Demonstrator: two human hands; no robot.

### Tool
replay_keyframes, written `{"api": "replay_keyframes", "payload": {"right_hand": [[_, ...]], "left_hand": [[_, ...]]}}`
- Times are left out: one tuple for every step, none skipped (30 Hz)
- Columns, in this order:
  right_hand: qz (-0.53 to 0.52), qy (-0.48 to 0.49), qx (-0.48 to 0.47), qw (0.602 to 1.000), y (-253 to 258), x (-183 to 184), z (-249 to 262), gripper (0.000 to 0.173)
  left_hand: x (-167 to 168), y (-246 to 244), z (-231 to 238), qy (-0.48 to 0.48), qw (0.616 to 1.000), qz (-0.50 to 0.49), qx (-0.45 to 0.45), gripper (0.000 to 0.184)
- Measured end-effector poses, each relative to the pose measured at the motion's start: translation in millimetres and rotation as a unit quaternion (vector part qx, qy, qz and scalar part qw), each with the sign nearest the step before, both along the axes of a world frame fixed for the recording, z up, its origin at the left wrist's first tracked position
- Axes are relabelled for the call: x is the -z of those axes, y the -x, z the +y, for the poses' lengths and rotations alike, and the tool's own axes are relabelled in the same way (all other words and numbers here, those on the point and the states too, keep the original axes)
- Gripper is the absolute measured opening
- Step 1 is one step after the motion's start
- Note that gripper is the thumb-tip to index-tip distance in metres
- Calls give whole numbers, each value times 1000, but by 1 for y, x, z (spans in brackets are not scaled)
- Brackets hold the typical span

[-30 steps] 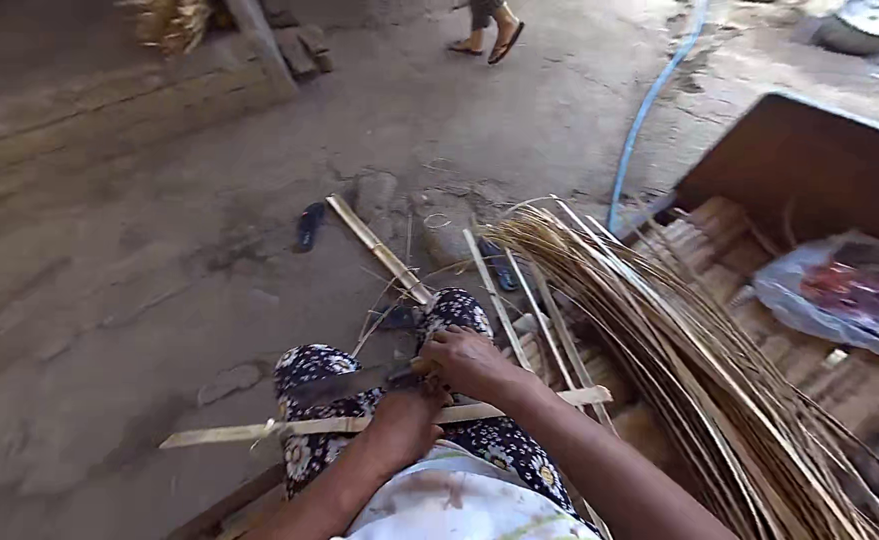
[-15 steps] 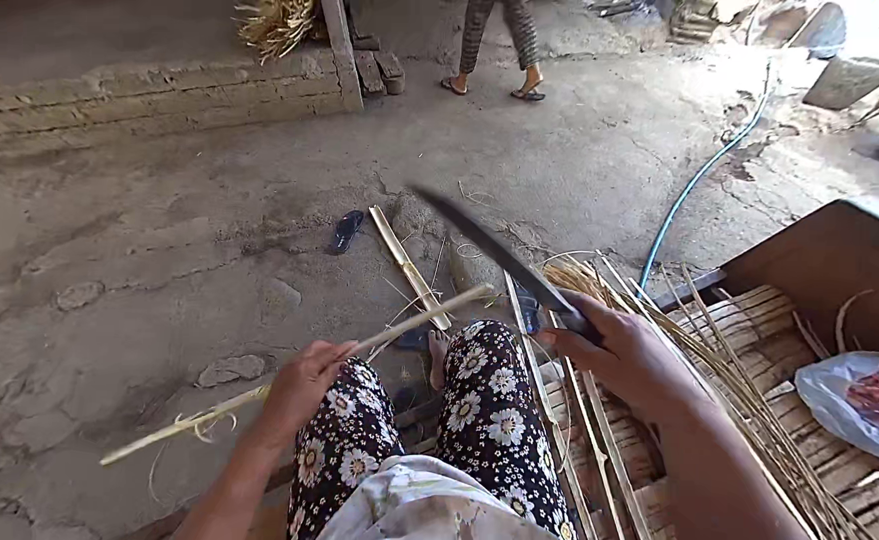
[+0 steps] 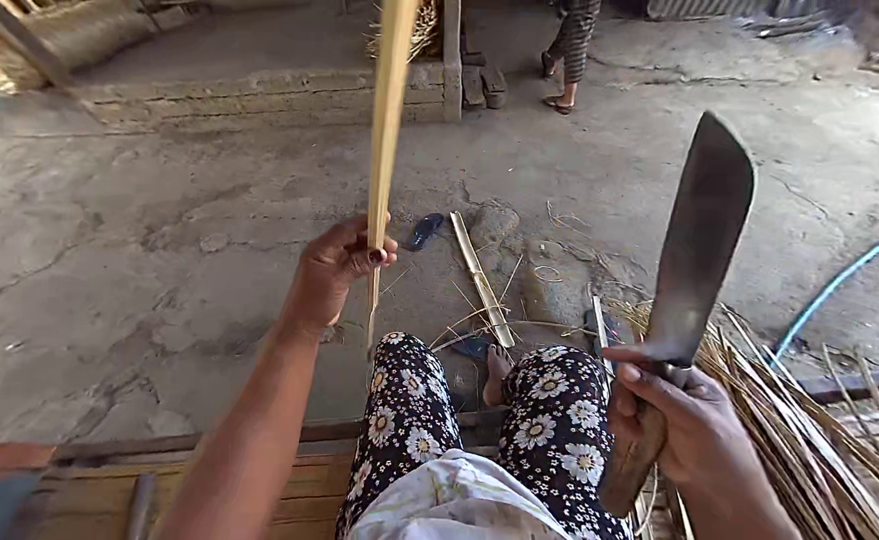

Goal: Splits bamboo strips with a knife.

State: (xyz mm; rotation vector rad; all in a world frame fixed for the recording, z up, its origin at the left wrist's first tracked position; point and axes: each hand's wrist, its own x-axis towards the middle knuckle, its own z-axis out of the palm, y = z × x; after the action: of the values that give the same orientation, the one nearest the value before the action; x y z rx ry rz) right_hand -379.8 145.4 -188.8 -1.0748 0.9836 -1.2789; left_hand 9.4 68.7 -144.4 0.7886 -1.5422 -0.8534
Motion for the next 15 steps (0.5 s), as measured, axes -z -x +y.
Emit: {"api": "replay_keyframes", "payload": {"right_hand": [[-15, -8, -4, 1000, -9, 3, 1, 14], [-26, -16, -8, 1000, -18, 5, 1, 12], [-35, -23, -15, 999, -27, 5, 2, 11], [-46, -27, -27, 998, -36, 4, 1, 11], [-57, -33, -41, 997, -45, 1, 1, 11], [-63, -42, -57, 995, -56, -2, -1, 12], [-71, -55, -73, 993, -68, -6, -3, 13], [-78, -67, -91, 990, -81, -9, -6, 17], [-81, -80, -107, 988, -95, -12, -10, 23], [-81, -93, -118, 985, -109, -14, -16, 29], [-80, -104, -126, 983, -123, -17, -21, 35], [-80, -110, -137, 981, -135, -18, -27, 39], [-82, -111, -147, 979, -146, -20, -32, 40], [-93, -108, -156, 977, -157, -20, -36, 37], [-114, -103, -167, 974, -165, -20, -39, 30]], "left_hand": [[-11, -3, 3, 7, 1000, 21, 17, 37], [-19, -4, 6, 12, 999, 36, 31, 38], [-26, -4, 9, 16, 998, 46, 40, 38], [-29, -2, 12, 19, 998, 49, 46, 37], [-31, 1, 14, 21, 997, 49, 49, 37], [-31, 5, 16, 23, 997, 47, 51, 36], [-32, 10, 19, 24, 997, 44, 53, 34], [-33, 15, 22, 23, 997, 41, 59, 33], [-34, 20, 25, 22, 997, 40, 67, 33], [-35, 26, 27, 21, 996, 43, 76, 33], [-37, 31, 30, 17, 995, 48, 84, 34], [-38, 36, 32, 15, 994, 52, 92, 35], [-40, 39, 34, 14, 994, 52, 99, 35], [-42, 41, 36, 14, 993, 51, 105, 35], [-43, 41, 36, 14, 992, 51, 112, 35]]}}
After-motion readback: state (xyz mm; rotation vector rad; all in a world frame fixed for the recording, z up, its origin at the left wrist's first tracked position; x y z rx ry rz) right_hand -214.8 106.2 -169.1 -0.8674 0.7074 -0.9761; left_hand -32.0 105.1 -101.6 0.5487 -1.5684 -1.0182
